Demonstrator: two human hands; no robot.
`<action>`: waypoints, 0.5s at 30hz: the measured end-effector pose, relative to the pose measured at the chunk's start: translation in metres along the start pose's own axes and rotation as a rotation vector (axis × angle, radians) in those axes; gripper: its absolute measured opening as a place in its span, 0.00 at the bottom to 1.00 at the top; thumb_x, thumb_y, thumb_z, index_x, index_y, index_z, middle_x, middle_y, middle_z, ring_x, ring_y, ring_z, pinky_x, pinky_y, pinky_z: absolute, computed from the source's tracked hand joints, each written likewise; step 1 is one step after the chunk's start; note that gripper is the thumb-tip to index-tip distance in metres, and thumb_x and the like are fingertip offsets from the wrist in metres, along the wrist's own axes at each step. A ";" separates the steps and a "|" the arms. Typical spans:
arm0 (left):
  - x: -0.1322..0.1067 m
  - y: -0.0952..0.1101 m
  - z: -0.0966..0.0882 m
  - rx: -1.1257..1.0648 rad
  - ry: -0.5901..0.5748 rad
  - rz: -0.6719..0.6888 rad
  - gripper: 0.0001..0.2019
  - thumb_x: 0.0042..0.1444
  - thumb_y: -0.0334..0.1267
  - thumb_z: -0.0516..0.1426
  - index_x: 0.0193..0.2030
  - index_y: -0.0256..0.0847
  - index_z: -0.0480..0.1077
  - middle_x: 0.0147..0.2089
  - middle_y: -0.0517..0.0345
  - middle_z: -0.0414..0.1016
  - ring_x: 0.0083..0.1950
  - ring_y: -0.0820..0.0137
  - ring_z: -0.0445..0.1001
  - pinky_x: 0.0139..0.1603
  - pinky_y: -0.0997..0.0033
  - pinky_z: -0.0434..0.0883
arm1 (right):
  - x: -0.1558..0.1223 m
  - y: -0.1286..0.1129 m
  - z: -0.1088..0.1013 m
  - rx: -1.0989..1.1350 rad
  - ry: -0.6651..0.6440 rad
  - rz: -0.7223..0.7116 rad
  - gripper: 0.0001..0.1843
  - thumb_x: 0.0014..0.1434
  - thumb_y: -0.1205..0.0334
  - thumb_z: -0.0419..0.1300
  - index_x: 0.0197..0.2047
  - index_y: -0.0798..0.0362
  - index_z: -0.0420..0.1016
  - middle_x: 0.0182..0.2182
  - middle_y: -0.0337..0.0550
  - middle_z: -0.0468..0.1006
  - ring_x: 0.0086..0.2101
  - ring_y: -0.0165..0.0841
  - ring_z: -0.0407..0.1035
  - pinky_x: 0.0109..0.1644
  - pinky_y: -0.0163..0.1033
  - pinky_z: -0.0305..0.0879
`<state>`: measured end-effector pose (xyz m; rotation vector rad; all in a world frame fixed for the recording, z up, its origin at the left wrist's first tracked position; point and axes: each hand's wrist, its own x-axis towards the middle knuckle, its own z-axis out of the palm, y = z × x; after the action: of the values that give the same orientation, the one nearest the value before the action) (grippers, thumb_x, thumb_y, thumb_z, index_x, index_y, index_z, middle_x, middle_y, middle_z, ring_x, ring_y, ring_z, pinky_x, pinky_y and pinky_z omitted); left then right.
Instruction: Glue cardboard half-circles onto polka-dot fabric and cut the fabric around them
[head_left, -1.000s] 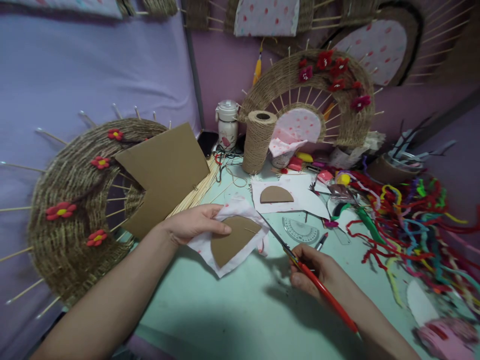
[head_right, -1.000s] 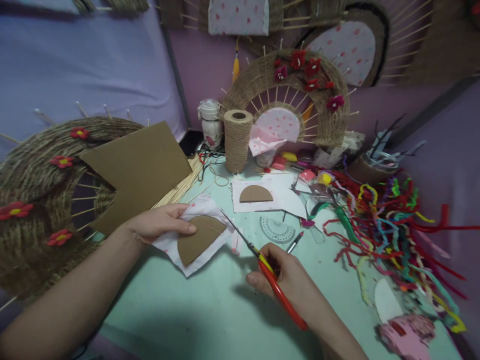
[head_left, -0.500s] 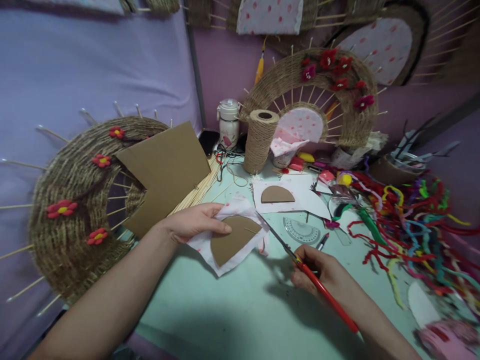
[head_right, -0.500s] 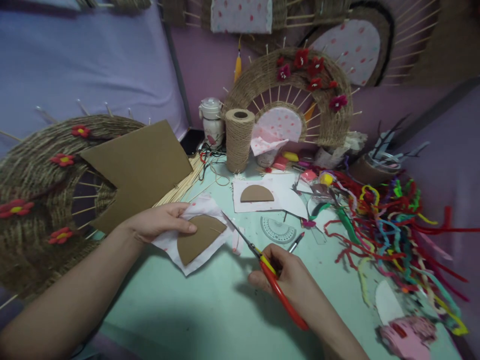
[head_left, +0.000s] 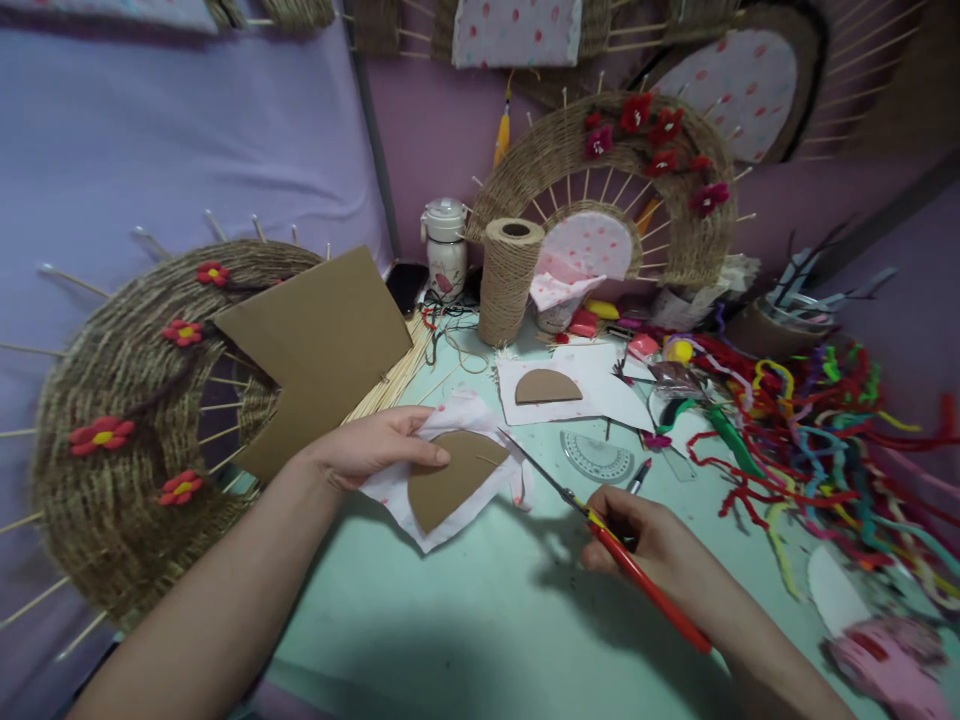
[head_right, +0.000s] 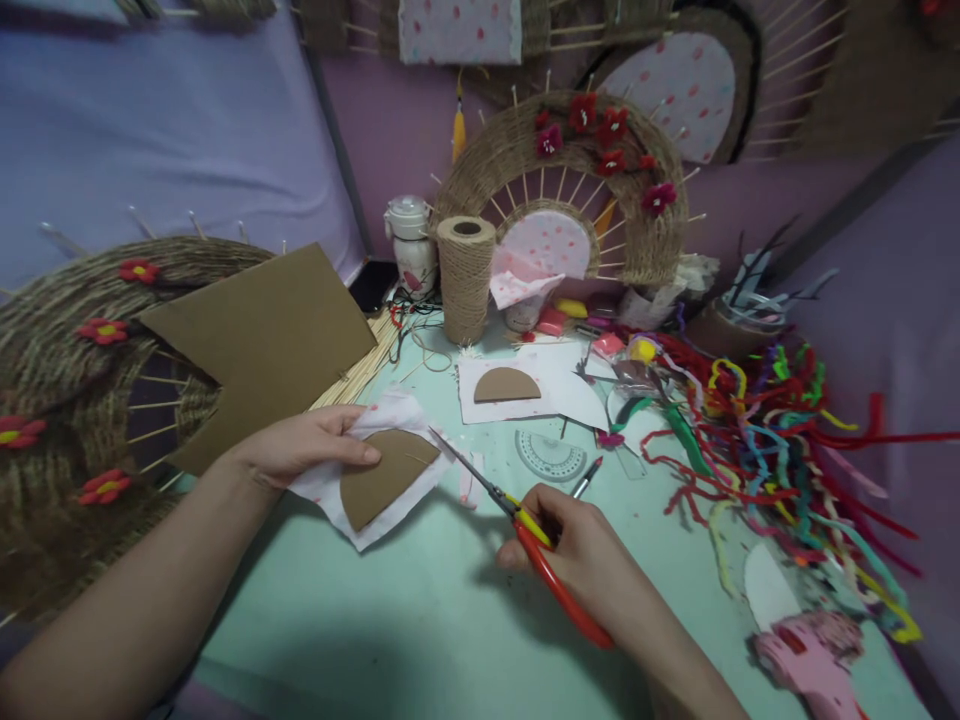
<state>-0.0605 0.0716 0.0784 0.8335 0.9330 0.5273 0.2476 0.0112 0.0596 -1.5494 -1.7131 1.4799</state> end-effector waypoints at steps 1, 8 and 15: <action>0.000 0.000 0.000 0.006 0.007 -0.002 0.22 0.41 0.34 0.70 0.45 0.36 0.74 0.33 0.58 0.77 0.33 0.70 0.75 0.35 0.72 0.71 | 0.000 0.001 0.000 0.008 -0.002 -0.005 0.20 0.46 0.50 0.67 0.24 0.51 0.60 0.20 0.30 0.59 0.24 0.27 0.52 0.27 0.33 0.50; -0.001 0.003 0.003 -0.029 -0.008 -0.027 0.23 0.39 0.34 0.71 0.44 0.35 0.74 0.33 0.57 0.79 0.32 0.69 0.77 0.36 0.71 0.73 | 0.001 -0.002 0.001 0.059 -0.017 0.003 0.17 0.46 0.53 0.66 0.23 0.50 0.60 0.19 0.30 0.62 0.23 0.27 0.54 0.27 0.33 0.50; -0.001 0.003 0.003 -0.015 0.014 -0.018 0.20 0.39 0.34 0.71 0.41 0.35 0.74 0.32 0.58 0.78 0.30 0.71 0.76 0.33 0.74 0.71 | -0.001 -0.001 0.002 0.047 -0.021 0.007 0.14 0.46 0.57 0.63 0.24 0.49 0.58 0.18 0.30 0.64 0.22 0.27 0.57 0.26 0.33 0.50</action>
<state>-0.0586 0.0712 0.0821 0.8079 0.9477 0.5249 0.2458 0.0100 0.0597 -1.5227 -1.6743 1.5345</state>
